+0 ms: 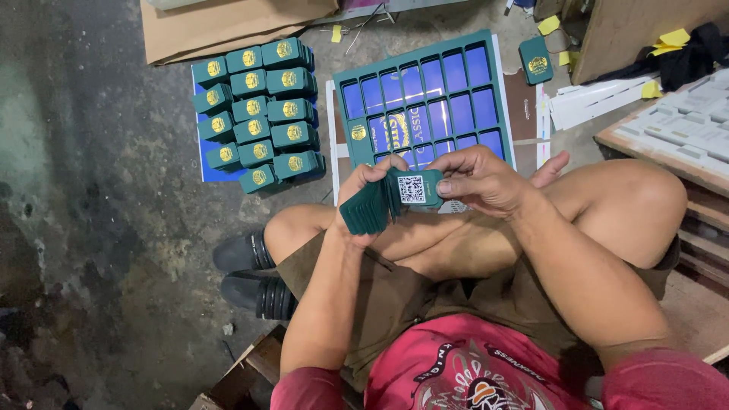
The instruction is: Packing small green boxes into a partitioned display tray.
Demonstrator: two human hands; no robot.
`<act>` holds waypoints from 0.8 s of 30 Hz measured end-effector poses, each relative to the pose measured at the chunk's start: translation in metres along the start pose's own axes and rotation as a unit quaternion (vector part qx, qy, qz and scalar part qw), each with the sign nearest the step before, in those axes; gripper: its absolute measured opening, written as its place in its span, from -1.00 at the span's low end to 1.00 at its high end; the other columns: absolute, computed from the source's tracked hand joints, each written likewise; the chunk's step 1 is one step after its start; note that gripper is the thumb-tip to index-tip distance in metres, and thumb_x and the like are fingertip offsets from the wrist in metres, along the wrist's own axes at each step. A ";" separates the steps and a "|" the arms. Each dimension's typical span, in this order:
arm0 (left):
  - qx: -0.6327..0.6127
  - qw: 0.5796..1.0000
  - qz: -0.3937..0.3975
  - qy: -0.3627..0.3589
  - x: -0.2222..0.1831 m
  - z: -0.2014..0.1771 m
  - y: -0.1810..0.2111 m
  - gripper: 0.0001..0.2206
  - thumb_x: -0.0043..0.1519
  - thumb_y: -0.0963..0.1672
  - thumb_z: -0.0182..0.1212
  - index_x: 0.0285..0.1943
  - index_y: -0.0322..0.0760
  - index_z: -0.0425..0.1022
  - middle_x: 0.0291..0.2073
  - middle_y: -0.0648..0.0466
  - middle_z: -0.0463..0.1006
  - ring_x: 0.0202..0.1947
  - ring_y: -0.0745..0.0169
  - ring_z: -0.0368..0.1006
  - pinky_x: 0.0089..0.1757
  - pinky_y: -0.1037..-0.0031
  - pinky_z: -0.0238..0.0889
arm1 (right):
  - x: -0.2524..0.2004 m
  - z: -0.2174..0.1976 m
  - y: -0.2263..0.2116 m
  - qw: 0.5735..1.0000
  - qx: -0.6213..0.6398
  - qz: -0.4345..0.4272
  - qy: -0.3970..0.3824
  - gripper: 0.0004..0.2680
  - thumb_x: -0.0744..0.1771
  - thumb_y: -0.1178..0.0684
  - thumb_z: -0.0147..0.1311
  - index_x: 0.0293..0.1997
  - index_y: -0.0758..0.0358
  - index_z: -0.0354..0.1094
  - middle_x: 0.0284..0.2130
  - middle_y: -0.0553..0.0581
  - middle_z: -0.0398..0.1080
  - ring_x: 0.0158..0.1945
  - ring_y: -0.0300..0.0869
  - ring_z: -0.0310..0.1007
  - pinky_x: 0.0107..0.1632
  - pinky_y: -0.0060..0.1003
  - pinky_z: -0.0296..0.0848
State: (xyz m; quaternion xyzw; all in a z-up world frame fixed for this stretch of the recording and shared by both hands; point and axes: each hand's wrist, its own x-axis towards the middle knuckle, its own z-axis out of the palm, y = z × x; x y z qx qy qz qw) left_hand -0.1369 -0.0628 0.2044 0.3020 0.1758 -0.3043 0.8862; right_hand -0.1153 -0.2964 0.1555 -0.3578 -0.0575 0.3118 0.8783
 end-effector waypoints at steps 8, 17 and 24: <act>-0.009 1.000 -0.007 -0.023 0.002 0.002 0.002 -0.75 0.14 -0.10 -0.04 -0.10 -0.36 0.27 -0.48 0.01 0.24 -0.59 0.23 0.36 -0.56 0.62 0.26 | 0.000 0.001 -0.001 1.000 0.004 -0.016 -0.019 -0.82 0.26 0.30 0.24 -0.10 0.64 0.50 -0.36 0.41 0.59 -0.29 -0.02 0.66 -0.14 -0.05 0.69; -0.015 0.998 -0.012 -0.051 0.005 -0.003 0.003 -0.79 0.14 -0.12 -0.04 -0.13 -0.34 0.28 -0.51 0.07 0.23 -0.61 0.35 0.34 -0.57 0.70 0.17 | 0.002 0.000 0.002 0.999 0.009 -0.024 -0.031 -0.81 0.26 0.31 0.24 -0.09 0.66 0.50 -0.33 0.46 0.59 -0.26 0.01 0.66 -0.11 -0.05 0.68; -0.008 0.999 -0.009 -0.048 0.007 -0.007 -0.001 -0.77 0.14 -0.10 -0.04 -0.11 -0.33 0.27 -0.51 0.07 0.23 -0.61 0.32 0.39 -0.57 0.67 0.20 | 0.000 0.001 0.001 0.999 0.002 -0.019 -0.028 -0.79 0.25 0.30 0.26 -0.08 0.66 0.50 -0.31 0.44 0.60 -0.25 0.00 0.66 -0.09 -0.10 0.68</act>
